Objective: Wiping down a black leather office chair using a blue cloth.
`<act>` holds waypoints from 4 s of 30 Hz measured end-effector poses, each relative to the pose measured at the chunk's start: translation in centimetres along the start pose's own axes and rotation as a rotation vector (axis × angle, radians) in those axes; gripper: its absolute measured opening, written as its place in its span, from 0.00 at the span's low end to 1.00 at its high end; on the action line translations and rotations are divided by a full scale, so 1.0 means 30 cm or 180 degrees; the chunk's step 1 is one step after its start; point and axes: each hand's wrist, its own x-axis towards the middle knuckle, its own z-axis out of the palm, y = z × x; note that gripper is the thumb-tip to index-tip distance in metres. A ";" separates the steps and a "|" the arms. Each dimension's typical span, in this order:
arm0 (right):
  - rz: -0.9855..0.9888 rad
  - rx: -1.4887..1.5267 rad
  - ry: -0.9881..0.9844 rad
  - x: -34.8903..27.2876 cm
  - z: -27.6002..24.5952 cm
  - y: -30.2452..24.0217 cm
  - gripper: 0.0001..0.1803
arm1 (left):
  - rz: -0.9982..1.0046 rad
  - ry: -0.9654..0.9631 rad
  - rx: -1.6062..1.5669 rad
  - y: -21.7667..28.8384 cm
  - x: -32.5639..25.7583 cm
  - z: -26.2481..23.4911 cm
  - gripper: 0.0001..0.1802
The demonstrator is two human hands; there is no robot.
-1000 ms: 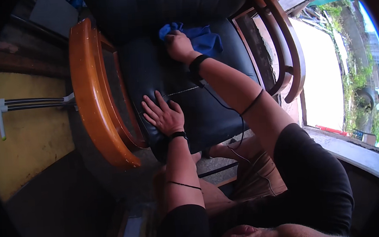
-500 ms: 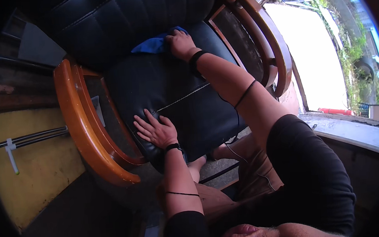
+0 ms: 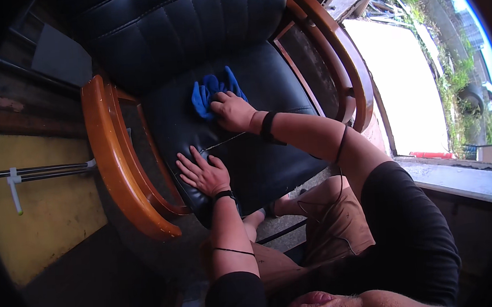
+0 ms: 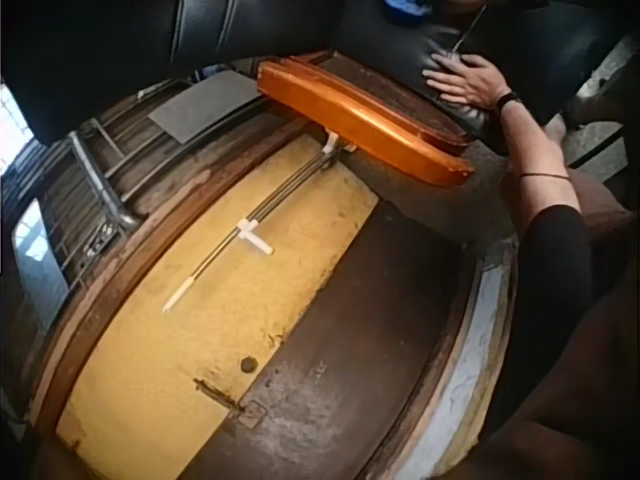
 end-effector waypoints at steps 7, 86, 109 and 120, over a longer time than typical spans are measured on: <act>-0.0610 0.0311 0.3781 0.518 -0.447 -0.092 0.23 | -0.0019 -0.0128 0.0035 -0.011 -0.008 -0.011 0.34; 0.0174 -0.0753 0.0904 0.144 -0.165 0.435 0.23 | 0.0043 -0.0077 0.0014 0.008 -0.002 -0.007 0.34; 0.1396 -0.1507 0.1308 -0.056 -0.551 1.118 0.24 | 0.0026 0.0087 -0.0394 0.109 0.042 -0.029 0.34; 0.2594 -0.0975 0.1124 -0.094 -0.282 0.933 0.21 | -0.0015 -0.0030 0.0010 0.010 0.002 0.002 0.34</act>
